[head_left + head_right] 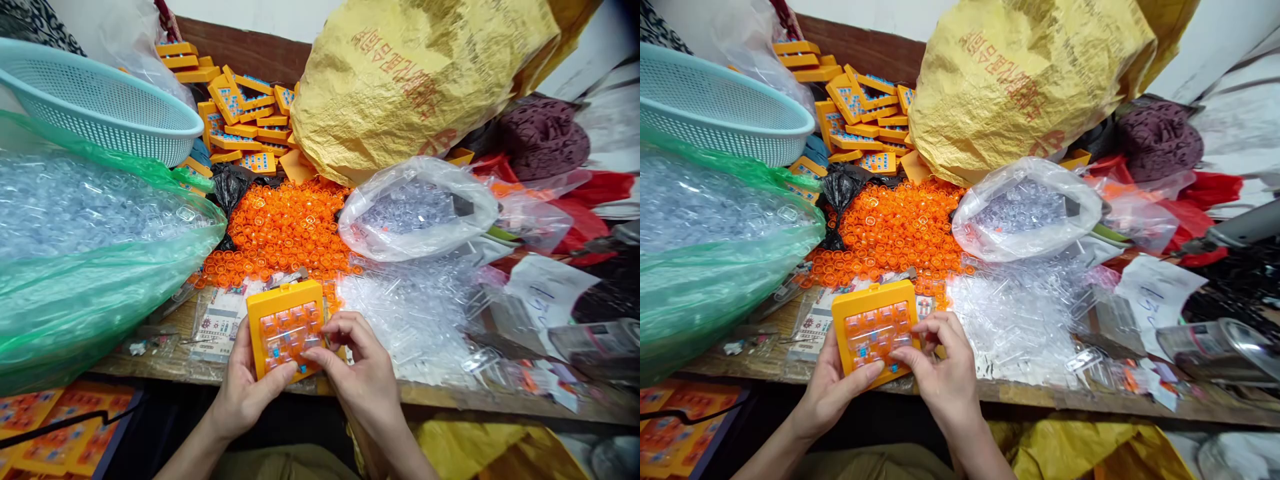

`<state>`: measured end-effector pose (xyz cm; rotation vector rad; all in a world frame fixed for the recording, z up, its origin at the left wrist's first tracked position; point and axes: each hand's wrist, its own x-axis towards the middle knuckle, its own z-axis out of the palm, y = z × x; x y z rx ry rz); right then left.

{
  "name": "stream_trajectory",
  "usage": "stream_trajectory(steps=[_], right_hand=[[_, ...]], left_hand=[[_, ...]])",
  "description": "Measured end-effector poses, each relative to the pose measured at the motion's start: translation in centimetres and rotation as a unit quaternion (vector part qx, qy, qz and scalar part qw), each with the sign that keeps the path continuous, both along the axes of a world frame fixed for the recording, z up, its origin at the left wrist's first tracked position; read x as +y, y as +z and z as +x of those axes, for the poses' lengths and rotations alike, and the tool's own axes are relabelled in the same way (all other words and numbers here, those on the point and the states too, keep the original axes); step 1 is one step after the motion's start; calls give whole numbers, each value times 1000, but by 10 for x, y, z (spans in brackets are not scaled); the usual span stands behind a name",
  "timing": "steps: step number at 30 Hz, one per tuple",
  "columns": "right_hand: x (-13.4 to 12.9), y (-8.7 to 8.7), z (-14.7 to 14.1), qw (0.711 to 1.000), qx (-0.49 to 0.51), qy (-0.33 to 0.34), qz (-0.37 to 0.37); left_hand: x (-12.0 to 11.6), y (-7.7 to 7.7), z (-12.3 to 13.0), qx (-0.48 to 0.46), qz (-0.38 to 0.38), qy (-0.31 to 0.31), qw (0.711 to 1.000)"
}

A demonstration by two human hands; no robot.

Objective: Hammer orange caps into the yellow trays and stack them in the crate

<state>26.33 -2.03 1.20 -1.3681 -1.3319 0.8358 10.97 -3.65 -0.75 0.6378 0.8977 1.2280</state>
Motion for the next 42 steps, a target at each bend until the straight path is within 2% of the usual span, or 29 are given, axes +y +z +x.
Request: stream_trajectory(steps=[3, 5, 9, 13, 15, 18, 21, 24, 29, 32, 34, 38, 42], right_hand=[[3, -3, 3, 996, 54, 21, -64], [3, -4, 2, 995, 59, 37, -75], [2, -7, -2, 997, 18, 32, -67], [17, -5, 14, 993, -94, 37, -57], [33, 0, 31, 983, -181, -2, -41], [57, 7, 52, 950, -307, -50, -30], [71, 8, 54, 923, -383, -32, -33], [77, 1, 48, 913, -406, -18, -19], [82, -11, 57, 936, -345, -64, 37], [72, -8, 59, 955, -256, -106, 101], [58, -2, 53, 968, -191, -105, 128], [21, 10, 30, 985, -99, -9, 140], [-5, 16, 17, 979, -81, 91, 161]], left_hand=[[-1, -3, -1, 40, 11, -6, 999], [-2, -3, -2, 57, 16, -11, 998], [2, 3, -1, 1, 0, -21, 1000], [8, 12, 3, -44, -28, 0, 999], [11, 14, 5, -50, -45, 11, 998], [12, 16, 7, -55, -62, 14, 996], [10, 19, 9, -65, -65, -3, 996], [7, 22, 10, -73, -73, -24, 994], [3, 24, 7, -103, -114, -36, 987], [3, 22, 7, -131, -145, -45, 980], [4, 19, 8, -157, -163, -41, 973], [7, 14, 11, -208, -192, -31, 959], [7, 14, 14, -223, -199, -49, 953]])
